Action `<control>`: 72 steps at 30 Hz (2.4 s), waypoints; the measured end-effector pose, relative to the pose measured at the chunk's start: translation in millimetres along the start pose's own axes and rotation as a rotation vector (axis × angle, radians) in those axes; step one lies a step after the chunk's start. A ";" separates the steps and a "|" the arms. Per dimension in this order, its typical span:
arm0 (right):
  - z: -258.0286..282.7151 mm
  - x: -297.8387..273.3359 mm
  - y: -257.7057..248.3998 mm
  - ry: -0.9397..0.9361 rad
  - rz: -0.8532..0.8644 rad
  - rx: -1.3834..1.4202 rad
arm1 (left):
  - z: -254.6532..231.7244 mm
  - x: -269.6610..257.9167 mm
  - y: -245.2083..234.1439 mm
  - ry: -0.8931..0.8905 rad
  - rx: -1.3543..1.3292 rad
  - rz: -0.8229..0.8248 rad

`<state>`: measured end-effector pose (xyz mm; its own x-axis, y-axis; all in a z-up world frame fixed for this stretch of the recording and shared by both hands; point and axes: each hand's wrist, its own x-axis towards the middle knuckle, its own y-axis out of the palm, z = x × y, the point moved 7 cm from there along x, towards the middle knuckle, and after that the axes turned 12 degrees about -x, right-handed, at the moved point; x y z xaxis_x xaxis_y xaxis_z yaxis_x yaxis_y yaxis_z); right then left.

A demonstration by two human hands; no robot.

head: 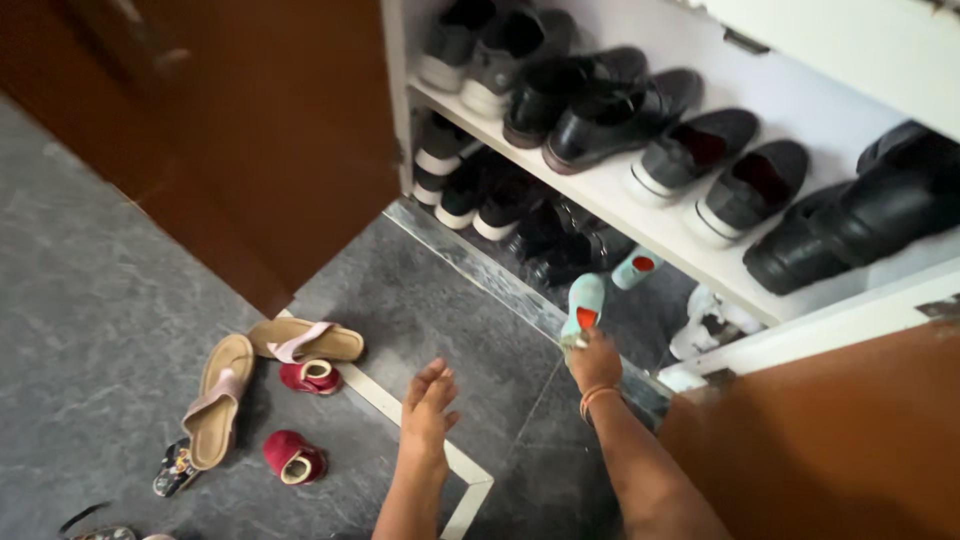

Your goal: The person cleans several pairs of shoes using a cloth. They wipe white sneakers, light blue slip-ons, and red slippers, handling each pair one at a time and placing them back into a shoe cabinet.

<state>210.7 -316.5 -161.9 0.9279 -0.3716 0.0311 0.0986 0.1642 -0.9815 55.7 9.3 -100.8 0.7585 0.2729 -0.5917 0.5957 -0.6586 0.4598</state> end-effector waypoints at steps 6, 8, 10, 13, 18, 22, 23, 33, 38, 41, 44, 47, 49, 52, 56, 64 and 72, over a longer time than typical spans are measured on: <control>-34.6 10.6 13.2 0.114 -0.262 -0.001 | 54.0 42.6 -80.8 -0.189 0.189 -0.199; -49.5 20.2 23.0 0.173 -0.299 -0.039 | 54.5 49.5 -86.2 -0.075 0.281 -0.132; -73.2 31.1 29.7 0.274 -0.280 -0.083 | 56.2 51.5 -84.4 -0.030 0.352 -0.085; -96.2 49.2 27.4 0.322 -0.293 -0.067 | 56.1 49.2 -79.9 -0.043 0.420 -0.053; -123.5 83.8 17.7 0.393 -0.144 -0.066 | 56.3 53.0 -82.5 -0.038 0.480 -0.031; -127.9 104.1 -1.1 0.363 -0.195 -0.040 | 63.0 61.6 -92.7 -0.137 0.427 -0.072; -127.0 106.7 -4.3 0.358 -0.192 -0.045 | 63.1 62.7 -93.5 -0.153 0.411 -0.078; -135.4 149.2 -8.1 0.304 -0.198 -0.087 | 56.5 49.7 -82.0 -0.215 0.517 -0.103; -131.7 162.8 17.6 0.128 -0.004 -0.057 | 67.4 57.9 -99.2 -0.182 0.477 -0.098; -123.2 157.9 33.6 0.146 0.184 -0.180 | 80.1 71.8 -117.9 -0.174 0.516 -0.120; -117.9 152.4 42.1 0.109 0.162 -0.163 | 79.0 81.1 -126.5 -0.047 0.562 -0.071; -121.9 156.4 54.5 0.105 0.196 -0.150 | 72.3 76.9 -129.2 -0.008 0.648 -0.082; -126.7 162.4 60.2 0.068 0.188 -0.100 | 68.1 75.3 -125.8 -0.001 0.755 -0.094; -126.0 148.0 55.2 0.110 -0.041 -0.028 | 60.0 73.8 -121.8 0.065 0.884 -0.084; -68.1 100.0 69.2 0.039 -0.153 0.088 | 38.3 70.9 -114.6 0.123 0.852 -0.123; 139.3 -69.4 134.2 -0.713 0.156 0.471 | 13.2 88.5 -156.3 0.234 0.298 -0.333; 297.9 -206.3 111.8 -0.880 0.548 0.356 | 30.9 115.9 -260.0 0.172 -0.071 -0.598</control>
<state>137.5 50.8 -221.7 0.7957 0.5915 -0.1302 -0.4392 0.4154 -0.7966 -19.4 190.5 -309.5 0.3163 0.6928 -0.6481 0.9420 -0.3100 0.1284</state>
